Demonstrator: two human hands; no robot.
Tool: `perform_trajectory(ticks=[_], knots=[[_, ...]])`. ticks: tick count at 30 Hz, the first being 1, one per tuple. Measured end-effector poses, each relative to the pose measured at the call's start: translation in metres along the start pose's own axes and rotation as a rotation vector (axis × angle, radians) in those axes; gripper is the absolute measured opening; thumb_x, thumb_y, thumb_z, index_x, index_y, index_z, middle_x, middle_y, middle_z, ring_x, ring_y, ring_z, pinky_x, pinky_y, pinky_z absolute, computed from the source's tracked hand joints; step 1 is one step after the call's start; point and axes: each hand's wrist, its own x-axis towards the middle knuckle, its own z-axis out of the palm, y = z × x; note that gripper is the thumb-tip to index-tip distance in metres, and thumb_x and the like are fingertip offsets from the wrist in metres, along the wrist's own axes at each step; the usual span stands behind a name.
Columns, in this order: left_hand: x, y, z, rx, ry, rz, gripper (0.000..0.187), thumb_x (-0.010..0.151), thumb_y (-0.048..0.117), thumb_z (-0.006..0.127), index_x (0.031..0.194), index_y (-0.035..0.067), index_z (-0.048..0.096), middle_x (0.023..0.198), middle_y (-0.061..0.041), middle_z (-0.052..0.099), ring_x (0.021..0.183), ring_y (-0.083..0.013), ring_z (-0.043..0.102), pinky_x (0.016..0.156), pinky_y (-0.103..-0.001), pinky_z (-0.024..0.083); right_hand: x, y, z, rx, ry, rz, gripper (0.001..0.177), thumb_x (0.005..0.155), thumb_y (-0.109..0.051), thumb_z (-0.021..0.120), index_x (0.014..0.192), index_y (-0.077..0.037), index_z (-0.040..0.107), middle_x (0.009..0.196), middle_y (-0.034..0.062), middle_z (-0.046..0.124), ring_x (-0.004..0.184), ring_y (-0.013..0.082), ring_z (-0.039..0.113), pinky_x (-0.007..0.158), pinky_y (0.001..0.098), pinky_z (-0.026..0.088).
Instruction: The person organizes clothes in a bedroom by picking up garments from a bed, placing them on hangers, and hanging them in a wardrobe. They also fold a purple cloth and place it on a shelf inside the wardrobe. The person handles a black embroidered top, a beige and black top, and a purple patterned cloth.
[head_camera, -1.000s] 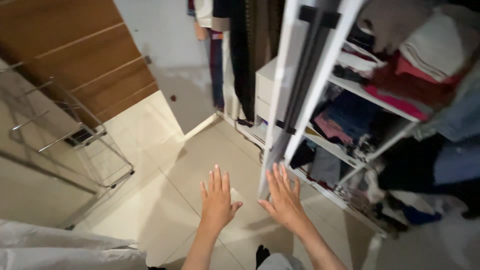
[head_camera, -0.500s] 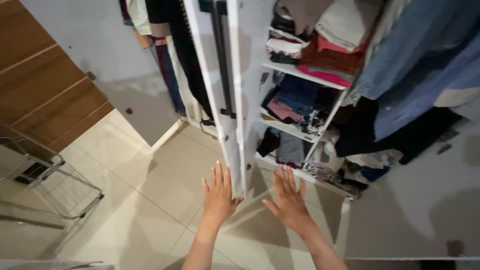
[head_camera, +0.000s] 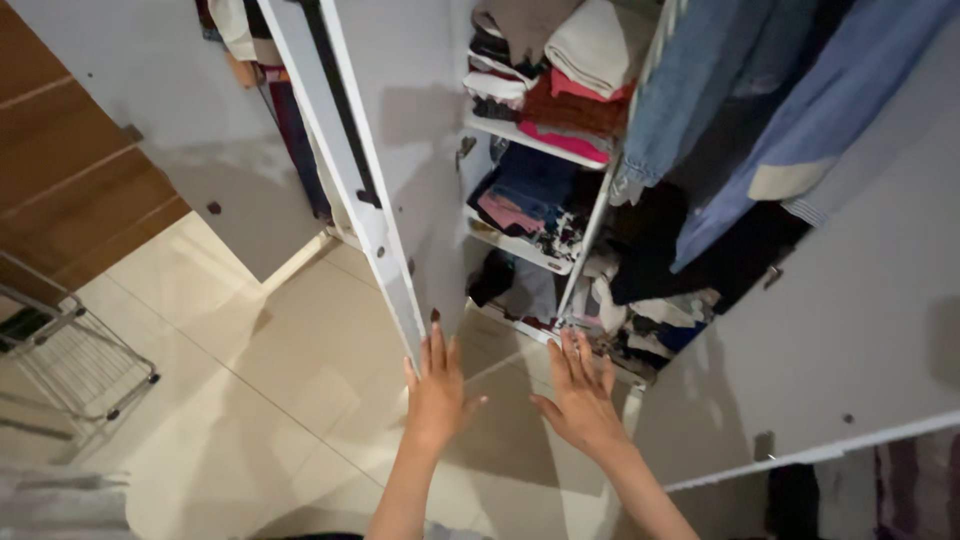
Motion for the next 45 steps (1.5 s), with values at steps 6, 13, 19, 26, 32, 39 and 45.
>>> perform_trajectory(ticks=[6, 13, 19, 26, 32, 39, 45], knots=[[-0.043, 0.049, 0.036, -0.011, -0.017, 0.007, 0.110, 0.076, 0.044, 0.085, 0.154, 0.002, 0.020, 0.166, -0.022, 0.003, 0.152, -0.0397, 0.013, 0.118, -0.066, 0.015, -0.055, 0.038, -0.016, -0.010, -0.040, -0.005, 0.089, 0.088, -0.041, 0.069, 0.154, -0.005, 0.023, 0.166, 0.0177, 0.012, 0.153, 0.0376, 0.006, 0.115, 0.0676, 0.008], [-0.093, 0.092, 0.059, -0.058, -0.040, 0.019, 0.104, 0.077, 0.039, 0.086, 0.151, 0.003, 0.023, 0.165, -0.022, 0.006, 0.151, -0.0419, 0.014, 0.116, -0.068, 0.016, -0.107, 0.061, -0.027, 0.001, -0.111, 0.040, 0.093, 0.085, -0.039, 0.072, 0.159, -0.010, 0.024, 0.167, 0.0147, 0.011, 0.155, 0.0343, 0.005, 0.117, 0.0664, 0.009], [-0.114, 0.113, 0.067, -0.067, -0.024, 0.099, 0.104, 0.076, 0.035, 0.088, 0.150, 0.004, 0.022, 0.163, -0.024, 0.007, 0.150, -0.0438, 0.014, 0.114, -0.070, 0.016, -0.141, 0.073, -0.026, 0.006, -0.068, 0.071, 0.094, 0.084, -0.039, 0.074, 0.158, -0.009, 0.024, 0.166, 0.0149, 0.011, 0.154, 0.0356, 0.006, 0.116, 0.0677, 0.010], [-0.132, 0.141, 0.065, -0.057, -0.218, 0.152, 0.103, 0.081, 0.035, 0.084, 0.155, 0.005, 0.019, 0.167, -0.021, 0.002, 0.154, -0.0408, 0.010, 0.115, -0.068, 0.019, -0.190, 0.071, -0.040, -0.009, -0.092, 0.199, 0.093, 0.086, -0.038, 0.072, 0.157, -0.008, 0.021, 0.167, 0.0162, 0.009, 0.155, 0.0364, 0.003, 0.115, 0.0678, 0.009], [-0.161, 0.170, 0.068, -0.083, -0.282, 0.289, 0.102, 0.080, 0.038, 0.083, 0.154, 0.002, 0.023, 0.166, -0.021, 0.002, 0.153, -0.0386, 0.011, 0.119, -0.064, 0.012, -0.255, 0.070, -0.050, 0.001, 0.032, 0.296, 0.090, 0.086, -0.043, 0.072, 0.154, -0.006, 0.025, 0.165, 0.0183, 0.014, 0.154, 0.0375, 0.007, 0.115, 0.0693, 0.010], [-0.178, 0.212, 0.086, -0.039, -0.382, 0.447, 0.102, 0.079, 0.039, 0.083, 0.154, 0.003, 0.024, 0.167, -0.021, 0.005, 0.153, -0.0385, 0.015, 0.120, -0.064, 0.014, -0.317, 0.080, -0.054, 0.027, 0.076, 0.462, 0.090, 0.086, -0.040, 0.073, 0.153, -0.004, 0.026, 0.165, 0.0204, 0.015, 0.154, 0.0395, 0.008, 0.113, 0.0704, 0.010], [-0.181, 0.263, 0.103, -0.034, -0.391, 0.631, 0.102, 0.076, 0.034, 0.086, 0.151, 0.001, 0.026, 0.165, -0.023, 0.007, 0.152, -0.0407, 0.015, 0.118, -0.065, 0.016, -0.363, 0.104, -0.070, 0.021, 0.184, 0.564, 0.091, 0.084, -0.039, 0.073, 0.154, -0.003, 0.027, 0.165, 0.0216, 0.016, 0.153, 0.0403, 0.011, 0.114, 0.0697, 0.012]])
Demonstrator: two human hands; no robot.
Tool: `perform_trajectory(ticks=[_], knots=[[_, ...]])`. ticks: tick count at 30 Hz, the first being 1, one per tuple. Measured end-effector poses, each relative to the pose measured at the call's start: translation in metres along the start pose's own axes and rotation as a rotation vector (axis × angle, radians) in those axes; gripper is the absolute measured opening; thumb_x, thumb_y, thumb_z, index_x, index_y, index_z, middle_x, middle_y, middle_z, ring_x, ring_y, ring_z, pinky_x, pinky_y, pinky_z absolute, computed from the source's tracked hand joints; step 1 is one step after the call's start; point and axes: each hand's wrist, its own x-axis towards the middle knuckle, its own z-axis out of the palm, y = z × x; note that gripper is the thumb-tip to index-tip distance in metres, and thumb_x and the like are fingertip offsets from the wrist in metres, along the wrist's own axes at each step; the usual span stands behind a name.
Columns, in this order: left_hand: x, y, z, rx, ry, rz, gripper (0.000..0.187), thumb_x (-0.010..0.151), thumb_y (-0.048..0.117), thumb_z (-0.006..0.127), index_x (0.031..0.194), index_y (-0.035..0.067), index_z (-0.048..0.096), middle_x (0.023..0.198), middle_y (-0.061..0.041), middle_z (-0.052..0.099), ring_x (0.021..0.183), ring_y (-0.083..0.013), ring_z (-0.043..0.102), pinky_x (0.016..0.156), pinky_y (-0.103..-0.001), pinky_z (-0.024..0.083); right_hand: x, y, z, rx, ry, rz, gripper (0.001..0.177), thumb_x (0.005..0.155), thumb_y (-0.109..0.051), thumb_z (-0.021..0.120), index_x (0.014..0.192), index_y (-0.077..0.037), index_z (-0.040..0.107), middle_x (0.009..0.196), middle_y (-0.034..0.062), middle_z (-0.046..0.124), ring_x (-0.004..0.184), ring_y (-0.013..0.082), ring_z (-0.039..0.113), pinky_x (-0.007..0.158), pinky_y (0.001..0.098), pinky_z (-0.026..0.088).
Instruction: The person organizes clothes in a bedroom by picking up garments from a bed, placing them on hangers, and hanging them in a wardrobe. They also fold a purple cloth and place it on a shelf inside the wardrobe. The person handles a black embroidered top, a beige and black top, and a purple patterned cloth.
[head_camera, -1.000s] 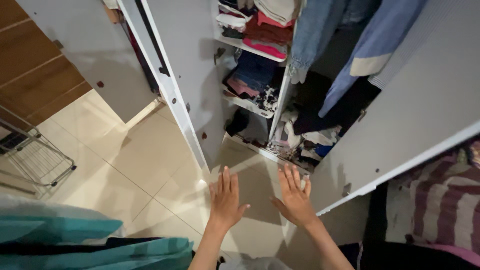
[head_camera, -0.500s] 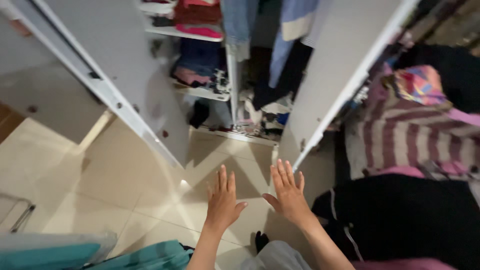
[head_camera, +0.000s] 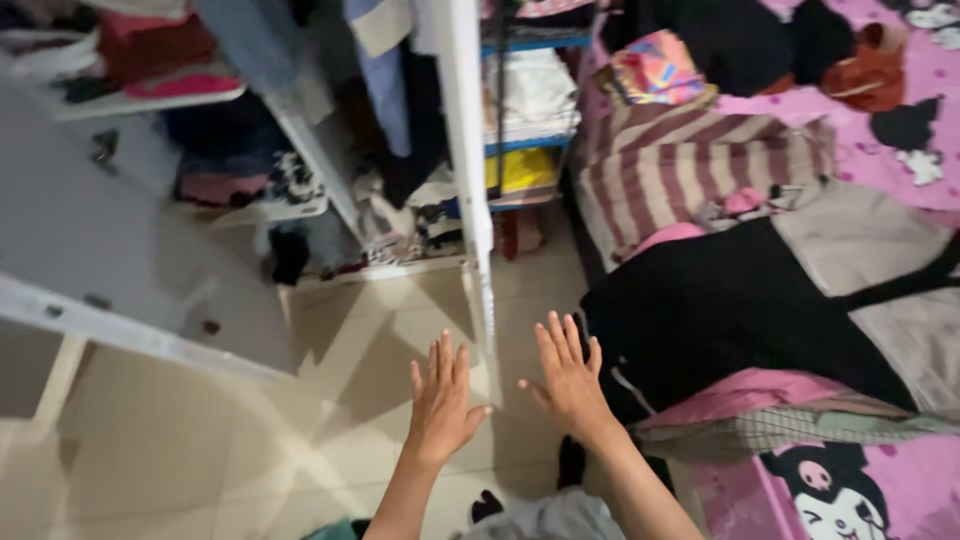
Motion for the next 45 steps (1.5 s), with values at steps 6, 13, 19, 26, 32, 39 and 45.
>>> perform_trajectory(ticks=[6, 13, 19, 26, 32, 39, 45], knots=[[0.040, 0.055, 0.012, 0.001, -0.068, 0.099, 0.102, 0.077, 0.034, 0.086, 0.153, 0.003, 0.026, 0.167, -0.021, 0.006, 0.153, -0.0397, 0.014, 0.118, -0.066, 0.018, -0.011, 0.061, -0.021, -0.047, 0.094, 0.101, 0.089, 0.084, -0.040, 0.074, 0.153, -0.005, 0.030, 0.165, 0.0210, 0.019, 0.153, 0.0398, 0.014, 0.114, 0.0693, 0.014], [0.108, 0.135, 0.037, 0.063, -0.157, 0.245, 0.103, 0.080, 0.036, 0.085, 0.155, 0.002, 0.022, 0.166, -0.023, 0.002, 0.154, -0.0390, 0.009, 0.120, -0.063, 0.012, -0.020, 0.153, -0.059, -0.110, 0.110, 0.289, 0.092, 0.082, -0.041, 0.075, 0.154, -0.006, 0.029, 0.165, 0.0196, 0.019, 0.153, 0.0392, 0.013, 0.113, 0.0695, 0.014], [0.159, 0.206, 0.065, 0.092, -0.214, 0.343, 0.104, 0.080, 0.038, 0.084, 0.156, 0.003, 0.021, 0.167, -0.022, 0.001, 0.155, -0.0377, 0.007, 0.121, -0.062, 0.011, -0.033, 0.234, -0.086, -0.182, 0.144, 0.424, 0.092, 0.082, -0.043, 0.074, 0.154, -0.007, 0.029, 0.165, 0.0174, 0.019, 0.154, 0.0363, 0.012, 0.114, 0.0687, 0.015], [0.200, 0.268, 0.104, 0.094, -0.208, 0.472, 0.106, 0.079, 0.041, 0.085, 0.155, 0.002, 0.022, 0.167, -0.023, 0.001, 0.154, -0.0385, 0.008, 0.120, -0.063, 0.013, -0.055, 0.305, -0.113, -0.192, 0.169, 0.571, 0.094, 0.080, -0.044, 0.075, 0.154, -0.008, 0.030, 0.165, 0.0171, 0.018, 0.154, 0.0349, 0.012, 0.115, 0.0680, 0.013], [0.224, 0.305, 0.132, 0.085, -0.254, 0.578, 0.106, 0.078, 0.039, 0.086, 0.155, 0.002, 0.024, 0.166, -0.023, 0.004, 0.155, -0.0388, 0.009, 0.120, -0.063, 0.013, -0.082, 0.349, -0.123, -0.177, 0.211, 0.665, 0.093, 0.081, -0.044, 0.074, 0.154, -0.007, 0.030, 0.166, 0.0187, 0.018, 0.155, 0.0363, 0.011, 0.115, 0.0682, 0.012], [0.273, 0.336, 0.156, 0.118, -0.355, 0.673, 0.106, 0.078, 0.039, 0.086, 0.156, 0.002, 0.025, 0.167, -0.023, 0.004, 0.155, -0.0385, 0.009, 0.121, -0.062, 0.014, -0.101, 0.403, -0.109, -0.187, 0.205, 0.859, 0.093, 0.081, -0.048, 0.072, 0.154, -0.009, 0.029, 0.166, 0.0188, 0.016, 0.155, 0.0372, 0.010, 0.115, 0.0684, 0.011], [0.334, 0.365, 0.179, 0.163, -0.440, 0.781, 0.104, 0.080, 0.039, 0.085, 0.156, 0.002, 0.025, 0.167, -0.023, 0.003, 0.155, -0.0383, 0.009, 0.121, -0.062, 0.013, -0.110, 0.464, -0.091, -0.240, 0.195, 1.056, 0.093, 0.083, -0.051, 0.071, 0.155, -0.009, 0.028, 0.166, 0.0188, 0.016, 0.155, 0.0385, 0.010, 0.116, 0.0695, 0.012]])
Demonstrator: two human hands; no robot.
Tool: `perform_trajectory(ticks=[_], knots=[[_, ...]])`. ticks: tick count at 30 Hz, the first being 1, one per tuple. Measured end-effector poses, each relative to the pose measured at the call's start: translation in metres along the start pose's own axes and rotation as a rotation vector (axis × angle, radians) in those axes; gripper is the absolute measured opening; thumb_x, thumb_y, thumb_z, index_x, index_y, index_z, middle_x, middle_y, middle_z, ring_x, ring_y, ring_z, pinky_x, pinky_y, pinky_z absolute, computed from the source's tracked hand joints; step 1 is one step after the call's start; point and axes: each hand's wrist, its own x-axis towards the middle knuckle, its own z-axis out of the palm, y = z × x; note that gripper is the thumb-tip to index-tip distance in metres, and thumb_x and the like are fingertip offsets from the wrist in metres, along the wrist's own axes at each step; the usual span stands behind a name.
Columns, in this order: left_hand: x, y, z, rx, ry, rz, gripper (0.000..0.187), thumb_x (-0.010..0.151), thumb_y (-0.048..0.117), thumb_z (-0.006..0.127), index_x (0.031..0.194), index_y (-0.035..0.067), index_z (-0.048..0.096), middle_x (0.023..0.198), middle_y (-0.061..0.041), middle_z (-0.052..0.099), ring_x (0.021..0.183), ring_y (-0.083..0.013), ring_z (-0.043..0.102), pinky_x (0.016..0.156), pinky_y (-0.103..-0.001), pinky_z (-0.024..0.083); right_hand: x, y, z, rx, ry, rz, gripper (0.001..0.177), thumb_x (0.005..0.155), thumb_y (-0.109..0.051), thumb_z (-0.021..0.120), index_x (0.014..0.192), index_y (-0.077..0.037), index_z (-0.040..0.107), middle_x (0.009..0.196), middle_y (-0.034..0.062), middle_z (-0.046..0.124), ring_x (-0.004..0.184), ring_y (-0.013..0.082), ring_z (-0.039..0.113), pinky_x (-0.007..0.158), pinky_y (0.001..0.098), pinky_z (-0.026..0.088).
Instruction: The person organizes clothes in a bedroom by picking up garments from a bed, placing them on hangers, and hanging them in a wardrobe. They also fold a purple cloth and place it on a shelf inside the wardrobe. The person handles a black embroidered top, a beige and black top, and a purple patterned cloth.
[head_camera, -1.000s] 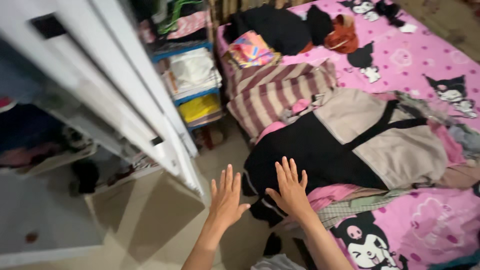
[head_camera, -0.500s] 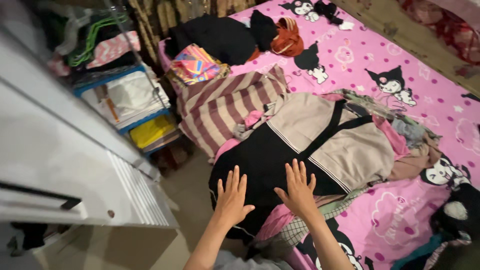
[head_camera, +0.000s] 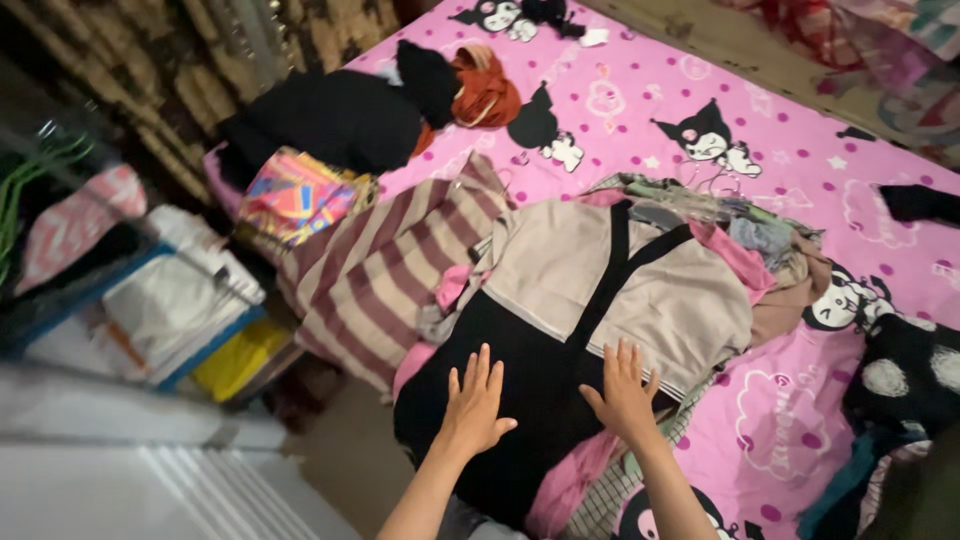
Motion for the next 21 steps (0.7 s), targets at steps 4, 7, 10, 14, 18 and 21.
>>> perform_trajectory(ticks=[4, 7, 10, 14, 18, 21], knots=[[0.049, -0.022, -0.006, 0.024, -0.023, 0.080, 0.104, 0.080, 0.039, 0.085, 0.156, 0.001, 0.025, 0.167, -0.024, 0.003, 0.155, -0.0387, 0.009, 0.121, -0.062, 0.013, 0.033, 0.019, 0.026, -0.025, -0.024, 0.150, 0.096, 0.082, -0.051, 0.071, 0.157, -0.011, 0.026, 0.168, 0.0190, 0.014, 0.156, 0.0392, 0.009, 0.114, 0.0717, 0.014], [0.086, -0.037, -0.007, 0.031, -0.040, 0.143, 0.103, 0.080, 0.039, 0.085, 0.155, 0.001, 0.026, 0.167, -0.024, 0.004, 0.155, -0.0385, 0.010, 0.121, -0.062, 0.013, 0.052, 0.030, 0.043, -0.029, -0.023, 0.255, 0.097, 0.083, -0.054, 0.070, 0.158, -0.014, 0.024, 0.169, 0.0188, 0.012, 0.157, 0.0397, 0.007, 0.113, 0.0736, 0.014], [0.123, -0.051, 0.003, 0.024, -0.045, 0.223, 0.101, 0.080, 0.040, 0.085, 0.155, 0.002, 0.028, 0.166, -0.024, 0.009, 0.155, -0.0394, 0.012, 0.121, -0.063, 0.014, 0.062, 0.036, 0.059, -0.034, -0.029, 0.357, 0.099, 0.083, -0.060, 0.067, 0.159, -0.016, 0.020, 0.170, 0.0148, 0.010, 0.158, 0.0379, 0.005, 0.113, 0.0741, 0.012], [0.172, -0.059, 0.020, 0.041, -0.056, 0.350, 0.094, 0.083, 0.041, 0.083, 0.153, 0.005, 0.033, 0.166, -0.025, 0.014, 0.152, -0.0426, 0.017, 0.118, -0.065, 0.017, 0.063, 0.038, 0.071, 0.009, -0.025, 0.404, 0.101, 0.082, -0.067, 0.063, 0.160, -0.021, 0.018, 0.170, 0.0079, 0.007, 0.156, 0.0345, 0.004, 0.114, 0.0742, 0.008], [0.215, -0.059, 0.042, 0.024, -0.109, 0.390, 0.085, 0.083, 0.045, 0.080, 0.149, 0.009, 0.041, 0.166, -0.024, 0.016, 0.152, -0.0449, 0.018, 0.116, -0.067, 0.020, 0.065, 0.034, 0.074, -0.030, -0.020, 0.432, 0.103, 0.079, -0.071, 0.062, 0.160, -0.024, 0.018, 0.171, 0.0045, 0.006, 0.157, 0.0329, 0.004, 0.114, 0.0741, 0.009], [0.250, -0.056, 0.054, 0.002, -0.003, 0.450, 0.084, 0.081, 0.048, 0.079, 0.145, 0.005, 0.045, 0.161, -0.026, 0.022, 0.149, -0.0464, 0.020, 0.114, -0.069, 0.019, 0.075, 0.037, 0.070, -0.027, -0.056, 0.458, 0.106, 0.077, -0.072, 0.063, 0.160, -0.025, 0.017, 0.170, 0.0035, 0.006, 0.156, 0.0332, 0.003, 0.114, 0.0736, 0.010]])
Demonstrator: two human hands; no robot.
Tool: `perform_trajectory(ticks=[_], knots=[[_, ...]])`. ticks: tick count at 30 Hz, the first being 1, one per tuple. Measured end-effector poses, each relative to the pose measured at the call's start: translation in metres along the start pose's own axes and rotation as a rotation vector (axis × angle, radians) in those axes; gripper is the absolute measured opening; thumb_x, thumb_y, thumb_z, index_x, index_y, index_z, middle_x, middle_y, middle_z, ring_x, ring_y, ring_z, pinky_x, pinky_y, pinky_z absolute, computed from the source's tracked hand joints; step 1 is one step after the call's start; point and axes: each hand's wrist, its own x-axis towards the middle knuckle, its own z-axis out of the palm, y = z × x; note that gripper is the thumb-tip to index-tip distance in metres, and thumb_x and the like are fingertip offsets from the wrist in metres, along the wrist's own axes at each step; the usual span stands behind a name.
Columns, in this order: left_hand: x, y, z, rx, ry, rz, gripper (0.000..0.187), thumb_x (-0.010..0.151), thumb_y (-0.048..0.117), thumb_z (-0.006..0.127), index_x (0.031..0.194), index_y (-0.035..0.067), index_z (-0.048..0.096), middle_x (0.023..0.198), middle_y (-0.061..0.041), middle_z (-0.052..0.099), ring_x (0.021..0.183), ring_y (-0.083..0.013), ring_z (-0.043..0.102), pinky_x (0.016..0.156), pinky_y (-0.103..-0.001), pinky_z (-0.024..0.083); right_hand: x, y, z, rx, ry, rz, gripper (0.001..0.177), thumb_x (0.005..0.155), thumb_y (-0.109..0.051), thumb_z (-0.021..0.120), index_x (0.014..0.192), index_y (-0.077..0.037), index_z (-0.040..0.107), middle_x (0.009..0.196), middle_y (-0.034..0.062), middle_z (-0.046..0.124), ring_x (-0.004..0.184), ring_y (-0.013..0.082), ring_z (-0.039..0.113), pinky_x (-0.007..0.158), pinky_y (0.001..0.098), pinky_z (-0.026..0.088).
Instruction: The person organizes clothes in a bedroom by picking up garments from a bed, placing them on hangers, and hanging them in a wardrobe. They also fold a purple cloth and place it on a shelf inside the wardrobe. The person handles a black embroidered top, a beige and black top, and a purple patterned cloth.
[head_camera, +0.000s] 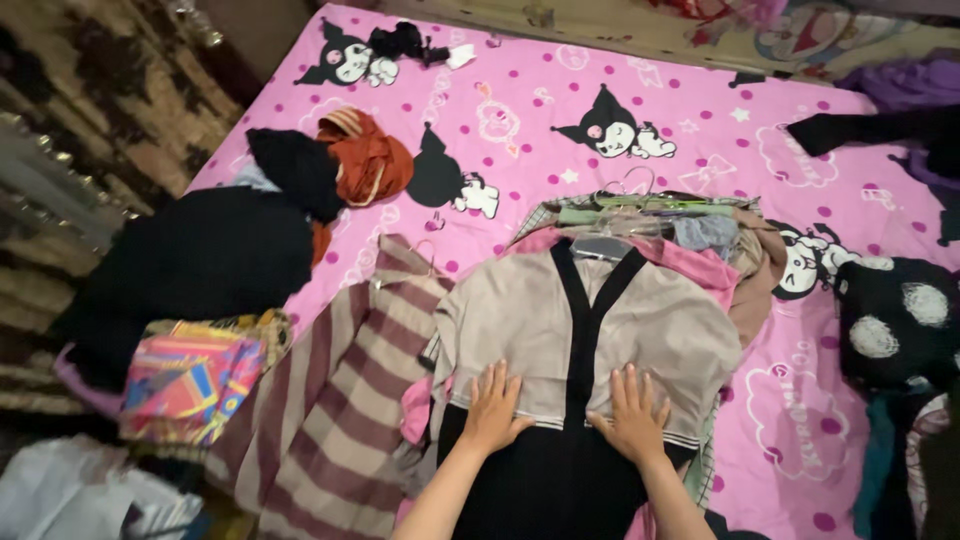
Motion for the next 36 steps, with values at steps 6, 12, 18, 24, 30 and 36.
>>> perform_trajectory(ticks=[6, 12, 18, 24, 30, 36], knots=[[0.088, -0.021, 0.006, 0.006, 0.137, 0.014, 0.073, 0.082, 0.047, 0.078, 0.135, 0.004, 0.052, 0.156, -0.027, 0.034, 0.148, -0.0473, 0.025, 0.115, -0.068, 0.023, 0.046, -0.010, -0.019, -0.034, -0.025, 0.047, 0.110, 0.077, -0.070, 0.066, 0.159, -0.016, 0.018, 0.170, 0.0054, 0.009, 0.157, 0.0337, 0.006, 0.118, 0.0710, 0.011], [0.180, -0.041, -0.006, -0.007, 0.213, 0.025, 0.066, 0.085, 0.034, 0.077, 0.138, 0.006, 0.050, 0.153, -0.024, 0.040, 0.146, -0.0442, 0.032, 0.114, -0.066, 0.026, 0.097, -0.012, -0.030, -0.021, -0.106, 0.032, 0.114, 0.075, -0.061, 0.074, 0.159, -0.012, 0.015, 0.169, 0.0129, 0.006, 0.157, 0.0348, 0.001, 0.122, 0.0632, 0.010], [0.252, -0.054, 0.005, 0.022, 0.283, -0.012, 0.057, 0.082, 0.027, 0.077, 0.130, 0.005, 0.054, 0.133, -0.018, 0.053, 0.130, -0.0412, 0.047, 0.104, -0.061, 0.036, 0.103, -0.008, -0.029, 0.061, -0.156, 0.019, 0.114, 0.074, -0.057, 0.077, 0.158, -0.011, 0.014, 0.169, 0.0159, 0.004, 0.156, 0.0368, 0.000, 0.120, 0.0643, 0.013], [0.259, -0.061, -0.004, -0.074, 0.196, -0.010, 0.034, 0.078, 0.025, 0.081, 0.103, 0.010, 0.065, 0.111, -0.013, 0.060, 0.108, -0.0371, 0.059, 0.088, -0.052, 0.047, 0.102, -0.005, -0.025, 0.077, -0.066, -0.029, 0.116, 0.070, -0.054, 0.080, 0.156, -0.010, 0.017, 0.166, 0.0173, 0.012, 0.154, 0.0392, 0.008, 0.120, 0.0627, 0.015], [0.207, -0.053, -0.030, -0.182, 0.333, 0.053, 0.026, 0.084, 0.020, 0.077, 0.101, 0.007, 0.063, 0.096, -0.014, 0.063, 0.092, -0.0386, 0.063, 0.074, -0.048, 0.050, 0.098, -0.005, -0.025, 0.123, 0.001, -0.051, 0.117, 0.067, -0.056, 0.081, 0.155, -0.008, 0.020, 0.165, 0.0170, 0.016, 0.153, 0.0388, 0.011, 0.120, 0.0612, 0.014], [0.117, -0.035, -0.051, -0.223, 0.470, 0.011, 0.025, 0.081, 0.011, 0.075, 0.101, 0.005, 0.062, 0.095, -0.016, 0.066, 0.090, -0.0419, 0.064, 0.071, -0.050, 0.050, 0.098, -0.007, -0.032, 0.046, -0.060, -0.036, 0.118, 0.071, -0.063, 0.077, 0.157, -0.009, 0.016, 0.168, 0.0155, 0.007, 0.155, 0.0370, 0.005, 0.119, 0.0622, 0.009]])
